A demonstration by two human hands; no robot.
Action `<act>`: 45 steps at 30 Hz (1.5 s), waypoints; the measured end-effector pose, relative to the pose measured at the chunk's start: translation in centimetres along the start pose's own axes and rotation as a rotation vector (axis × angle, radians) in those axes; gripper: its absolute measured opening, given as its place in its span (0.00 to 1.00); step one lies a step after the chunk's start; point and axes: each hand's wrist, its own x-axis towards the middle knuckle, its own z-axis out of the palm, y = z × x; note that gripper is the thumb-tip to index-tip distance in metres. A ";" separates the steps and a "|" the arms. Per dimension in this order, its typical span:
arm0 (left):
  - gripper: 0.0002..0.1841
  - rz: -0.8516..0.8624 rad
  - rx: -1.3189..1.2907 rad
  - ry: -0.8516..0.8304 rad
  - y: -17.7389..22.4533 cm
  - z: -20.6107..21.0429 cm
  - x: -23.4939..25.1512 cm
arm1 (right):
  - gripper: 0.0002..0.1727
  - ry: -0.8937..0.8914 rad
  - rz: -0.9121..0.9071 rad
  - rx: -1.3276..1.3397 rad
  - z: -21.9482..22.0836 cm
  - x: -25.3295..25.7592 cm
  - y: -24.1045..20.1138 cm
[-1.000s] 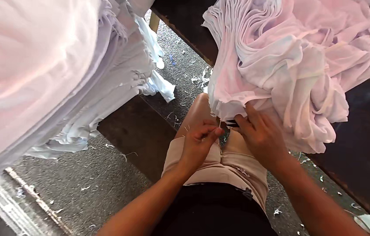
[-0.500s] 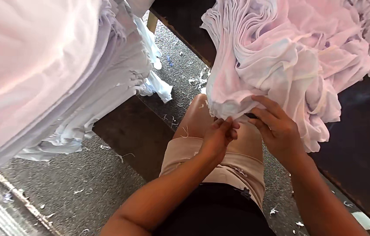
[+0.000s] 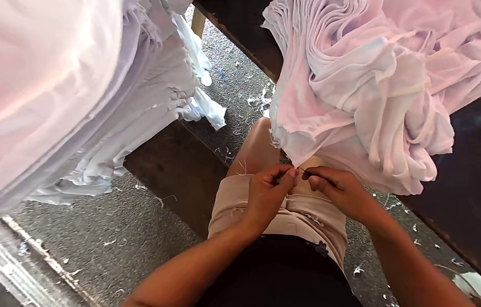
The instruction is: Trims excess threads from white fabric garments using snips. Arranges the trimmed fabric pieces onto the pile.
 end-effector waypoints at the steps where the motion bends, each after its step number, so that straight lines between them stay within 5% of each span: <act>1: 0.06 -0.005 0.015 0.002 0.0 0.0 0.0 | 0.21 -0.018 0.017 0.028 -0.1 0.2 -0.2; 13: 0.07 -0.031 0.220 -0.102 -0.1 -0.6 0.9 | 0.15 -0.113 0.115 0.132 -0.8 2.3 -1.1; 31: 0.07 -0.051 0.145 -0.176 -0.2 -0.7 0.8 | 0.13 -0.104 0.128 0.180 -1.2 2.6 -1.0; 36: 0.14 0.182 0.438 -0.083 -0.2 -1.0 1.7 | 0.13 -0.056 0.111 0.160 -2.5 1.7 -0.5; 39: 0.22 0.167 0.456 -0.063 0.9 -0.1 3.2 | 0.12 -0.028 0.121 0.172 -3.1 1.2 -0.5; 45: 0.10 0.229 0.483 -0.122 0.9 0.3 4.5 | 0.12 0.016 0.105 0.203 -2.9 0.9 -0.6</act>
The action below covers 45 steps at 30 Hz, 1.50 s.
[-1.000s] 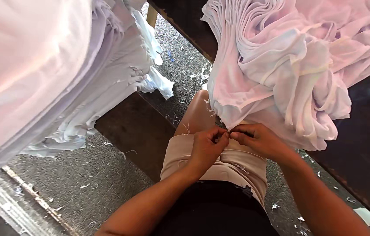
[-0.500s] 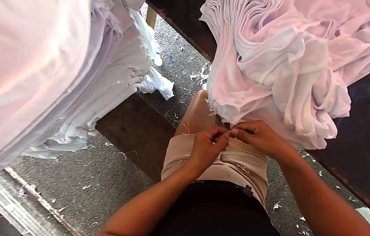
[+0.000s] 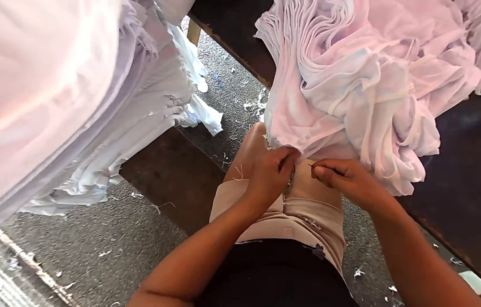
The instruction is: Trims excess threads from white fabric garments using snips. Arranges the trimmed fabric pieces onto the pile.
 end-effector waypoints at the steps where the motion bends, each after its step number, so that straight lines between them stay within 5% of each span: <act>1: 0.10 0.043 0.013 -0.010 -0.3 -0.3 -0.6 | 0.13 0.004 -0.011 -0.029 0.0 0.0 0.1; 3: 0.12 0.128 0.062 -0.086 -1.1 -1.3 -1.8 | 0.17 -0.001 -0.048 -0.107 0.2 0.4 0.4; 5: 0.11 0.145 0.157 -0.331 -1.7 -2.8 -2.7 | 0.17 -0.005 -0.104 -0.134 0.7 0.9 0.7; 7: 0.15 0.025 0.284 -0.720 -1.5 -4.4 -2.6 | 0.17 -0.013 -0.194 -0.098 0.9 1.5 0.6; 9: 0.25 -0.092 0.353 -0.873 -1.4 -4.9 -2.3 | 0.16 -0.015 -0.294 -0.063 0.6 1.9 0.1; 13: 0.20 -0.181 0.184 -0.391 -0.7 -4.0 -1.9 | 0.16 0.109 -0.439 -0.158 -1.7 3.1 -2.4; 16: 0.14 -0.275 -0.002 -0.136 -0.7 -2.4 -0.8 | 0.16 0.178 -0.352 -0.108 -3.8 4.2 -3.0; 23: 0.37 -0.331 -0.116 -0.020 0.0 1.6 2.1 | 0.13 0.211 -0.282 -0.030 -3.3 5.0 -2.0; 27: 0.16 -0.260 -0.072 0.013 0.0 1.6 1.6 | 0.12 0.314 -0.390 -0.345 -1.8 4.0 -2.4; 34: 0.14 0.023 -0.128 0.059 -2.2 -1.0 -3.7 | 0.12 0.312 -0.592 -0.909 2.3 1.8 -1.5; 39: 0.14 0.131 -0.256 -0.039 -2.3 0.0 -3.0 | 0.08 0.371 -0.712 -0.991 3.8 2.8 -1.6; 43: 0.08 -0.238 -0.557 0.075 -0.8 2.3 -1.8 | 0.10 0.395 -0.627 -0.905 1.5 2.8 -2.4; 45: 0.18 -0.444 -0.829 0.112 -0.2 3.3 -0.5 | 0.10 0.410 -0.601 -0.837 0.6 2.4 -2.6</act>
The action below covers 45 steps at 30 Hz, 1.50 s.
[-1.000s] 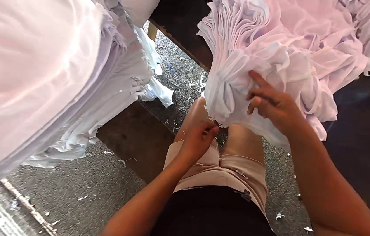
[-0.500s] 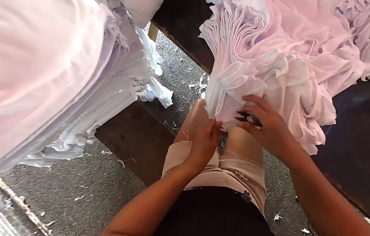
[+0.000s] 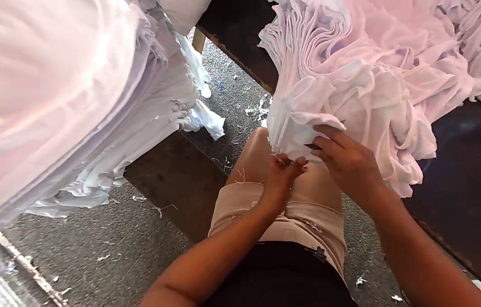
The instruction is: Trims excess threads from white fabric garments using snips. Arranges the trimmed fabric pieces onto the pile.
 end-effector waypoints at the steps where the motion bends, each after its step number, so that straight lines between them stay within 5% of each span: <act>1: 0.22 -0.054 -0.067 0.010 0.0 0.5 0.4 | 0.10 0.010 0.021 0.026 -0.2 -0.3 0.1; 6: 0.07 -0.164 0.021 -0.032 0.8 0.7 -0.7 | 0.16 -0.153 0.186 0.243 -0.6 -3.4 0.7; 10: 0.08 -0.030 0.196 -0.046 0.9 -1.4 -3.1 | 0.20 -0.530 0.356 0.590 -0.8 -4.6 1.1; 13: 0.07 -0.021 0.214 -0.040 1.0 -1.9 -3.8 | 0.19 -0.628 0.467 0.705 -0.3 -4.2 1.0; 28: 0.04 -0.003 0.325 -0.104 0.7 -2.2 -3.5 | 0.11 -0.580 0.529 0.689 0.6 -0.6 0.6; 30: 0.11 0.047 0.577 -0.169 0.7 -3.2 -2.6 | 0.09 -0.459 0.483 0.615 0.4 -0.2 1.0; 32: 0.15 0.142 0.769 -0.059 0.9 -3.9 -1.4 | 0.10 -0.346 0.372 0.572 0.2 0.2 1.6; 36: 0.31 0.215 0.764 0.093 1.1 -4.7 2.2 | 0.16 -0.235 0.281 0.541 -0.3 1.1 2.1; 38: 0.30 0.224 0.738 0.080 1.2 -4.2 3.0 | 0.17 -0.200 0.289 0.572 -0.3 1.0 1.7; 40: 0.26 0.199 0.689 0.057 1.4 -3.6 2.8 | 0.16 -0.239 0.313 0.646 -0.1 0.4 1.3; 45: 0.11 0.078 0.566 0.000 1.8 -4.5 1.3 | 0.21 -0.655 0.346 0.847 1.8 -1.7 0.2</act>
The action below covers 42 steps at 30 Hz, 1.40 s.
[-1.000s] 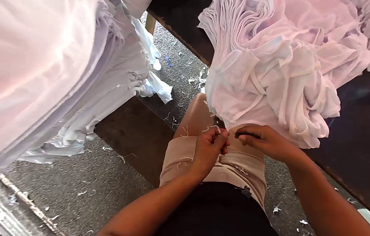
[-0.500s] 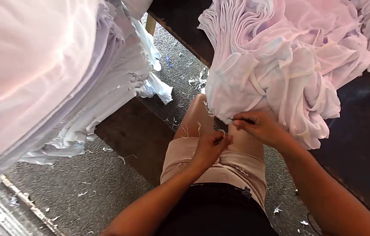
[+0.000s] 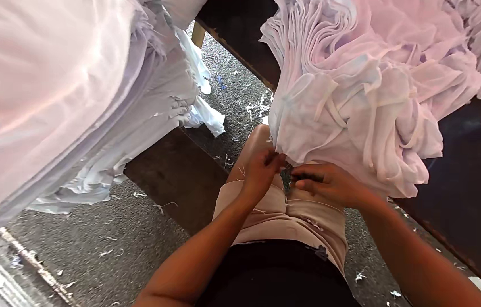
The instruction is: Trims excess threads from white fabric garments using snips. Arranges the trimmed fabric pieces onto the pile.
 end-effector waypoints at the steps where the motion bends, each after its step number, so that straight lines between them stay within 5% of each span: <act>1: 0.08 -0.010 0.008 0.008 0.2 -0.3 -0.5 | 0.20 0.001 0.050 0.007 0.5 0.2 0.2; 5: 0.07 0.082 0.037 0.062 0.7 -1.7 -2.3 | 0.16 0.053 0.202 0.149 1.5 1.0 0.2; 17: 0.04 0.220 -0.104 0.033 -0.7 -2.4 -3.0 | 0.11 0.233 0.211 0.334 3.4 3.0 -1.9; 23: 0.09 -0.019 -0.721 -0.053 -1.0 1.1 -1.2 | 0.11 0.322 0.173 0.269 2.1 2.2 -1.9; 27: 0.21 -0.116 -0.714 -0.135 -0.2 3.7 -0.4 | 0.11 0.427 0.045 0.288 0.3 -0.6 -1.1; 30: 0.09 -0.239 -0.727 -0.093 0.9 5.0 -0.6 | 0.11 0.480 0.026 0.364 -0.4 -2.4 -0.4; 32: 0.04 -0.257 -0.657 -0.098 1.3 4.8 -1.3 | 0.11 0.432 0.042 0.349 -0.3 -3.3 0.1; 37: 0.09 -0.078 -0.380 -0.093 0.1 2.4 -4.1 | 0.14 0.186 0.163 0.200 0.4 -3.6 1.3; 42: 0.12 -0.001 -0.386 -0.031 -0.8 1.7 -5.2 | 0.15 0.067 0.197 0.184 0.5 -2.1 1.2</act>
